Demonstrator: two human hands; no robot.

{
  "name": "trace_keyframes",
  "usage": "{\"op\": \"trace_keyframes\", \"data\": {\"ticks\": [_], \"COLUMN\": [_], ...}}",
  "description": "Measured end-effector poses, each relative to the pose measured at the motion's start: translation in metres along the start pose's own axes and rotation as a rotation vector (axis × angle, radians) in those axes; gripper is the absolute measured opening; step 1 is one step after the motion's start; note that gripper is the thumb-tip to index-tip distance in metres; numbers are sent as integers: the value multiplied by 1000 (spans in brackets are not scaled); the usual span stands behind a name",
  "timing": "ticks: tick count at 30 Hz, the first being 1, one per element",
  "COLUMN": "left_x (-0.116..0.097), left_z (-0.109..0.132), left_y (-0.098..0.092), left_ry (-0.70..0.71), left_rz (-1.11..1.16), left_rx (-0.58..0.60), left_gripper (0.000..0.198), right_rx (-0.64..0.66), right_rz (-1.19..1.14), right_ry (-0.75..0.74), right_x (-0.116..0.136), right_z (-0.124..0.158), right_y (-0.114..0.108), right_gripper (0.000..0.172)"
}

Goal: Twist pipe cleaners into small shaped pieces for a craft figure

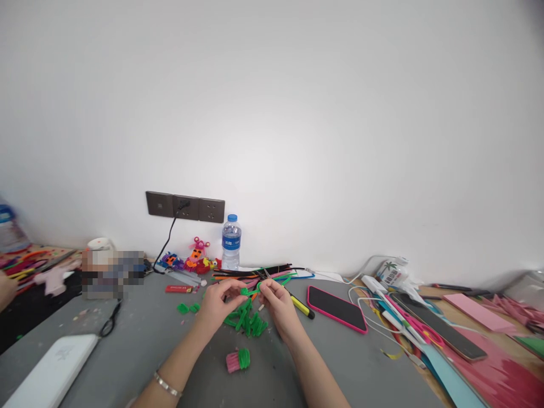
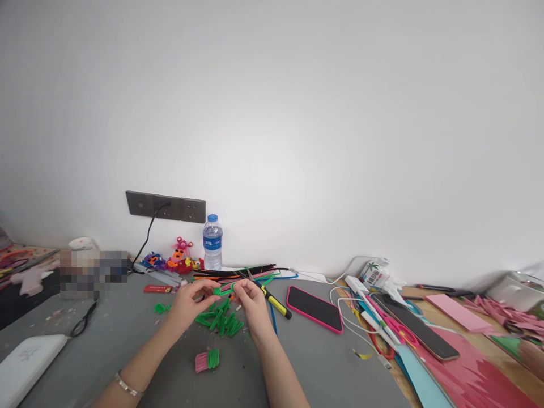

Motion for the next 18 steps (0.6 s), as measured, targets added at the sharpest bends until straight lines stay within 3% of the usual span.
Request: {"op": "trace_keyframes", "data": {"ticks": [5, 18], "left_x": [3, 2], "left_z": [1, 6], "left_y": [0, -1], "left_ry": [-23, 69], "left_rz": [16, 24], "left_rx": [-16, -103], "left_gripper": [16, 14], "right_rx": [-4, -12], "right_rz": [4, -4], "right_ry": [-3, -19], "right_x": [1, 0], "right_z": [1, 0], "right_y": [0, 0], "right_gripper": [30, 30]}}
Point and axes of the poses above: each hand's wrist, its own z-axis away from the middle knuckle, its own y-axis out of the palm, x = y × z, the point moved 1 cm from there along -z, towards the middle knuckle, and after that the axes turned 10 degrees about -x, right-handed, at the moved point
